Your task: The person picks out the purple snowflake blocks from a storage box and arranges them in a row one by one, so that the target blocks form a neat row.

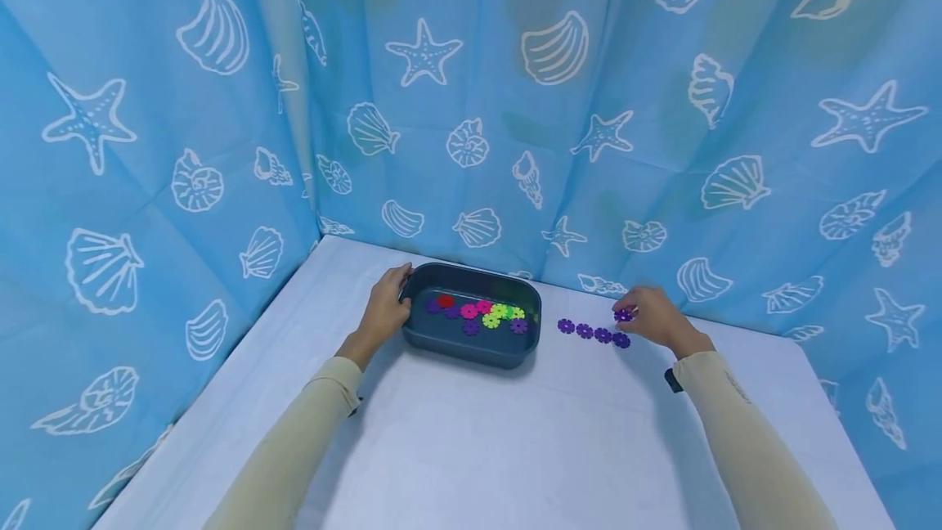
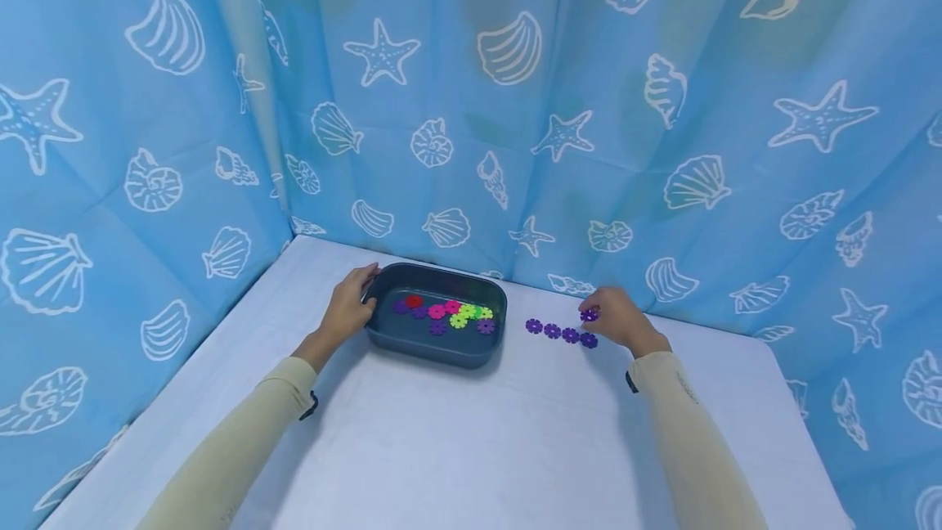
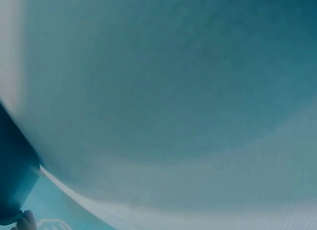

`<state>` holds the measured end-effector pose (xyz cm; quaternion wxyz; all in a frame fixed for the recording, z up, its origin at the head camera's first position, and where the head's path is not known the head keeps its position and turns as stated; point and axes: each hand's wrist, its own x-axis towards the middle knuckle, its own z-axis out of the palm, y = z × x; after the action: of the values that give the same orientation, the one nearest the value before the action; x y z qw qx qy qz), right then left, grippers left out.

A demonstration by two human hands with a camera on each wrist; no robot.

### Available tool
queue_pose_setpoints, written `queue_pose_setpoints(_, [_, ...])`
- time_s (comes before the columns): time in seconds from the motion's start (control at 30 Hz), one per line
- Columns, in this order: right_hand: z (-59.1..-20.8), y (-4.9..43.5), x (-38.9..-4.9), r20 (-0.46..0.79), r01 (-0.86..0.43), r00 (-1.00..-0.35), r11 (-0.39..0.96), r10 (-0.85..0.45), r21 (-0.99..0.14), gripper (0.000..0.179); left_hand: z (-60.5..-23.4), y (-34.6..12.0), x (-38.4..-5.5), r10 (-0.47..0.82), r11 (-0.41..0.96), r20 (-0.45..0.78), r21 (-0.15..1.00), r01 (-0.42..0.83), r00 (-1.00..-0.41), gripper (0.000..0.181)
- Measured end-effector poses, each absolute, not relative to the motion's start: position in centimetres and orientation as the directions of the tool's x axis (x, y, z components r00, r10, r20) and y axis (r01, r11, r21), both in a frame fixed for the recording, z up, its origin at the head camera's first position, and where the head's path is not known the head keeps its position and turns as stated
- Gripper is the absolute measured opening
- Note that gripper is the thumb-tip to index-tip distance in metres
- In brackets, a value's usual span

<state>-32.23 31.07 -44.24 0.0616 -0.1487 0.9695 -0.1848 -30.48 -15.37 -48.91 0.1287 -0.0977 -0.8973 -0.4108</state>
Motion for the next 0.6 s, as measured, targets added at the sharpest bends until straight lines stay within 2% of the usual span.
queue_pose_setpoints(0.3, [-47.4,34.4,-31.3,-0.143,-0.164,-0.96,0.895,-0.242,-0.414,0.031,-49.0,-15.3,-30.6,0.065,0.652,0.299,0.71,0.268,-0.952,0.062])
queue_pose_setpoints(0.6, [-48.4,35.4,-30.7,-0.178,-0.09,-0.966,0.891,-0.186,-0.444,0.033,-48.9,-15.3,-30.3,0.066,0.65,0.314,0.706,0.28,-0.947,0.061])
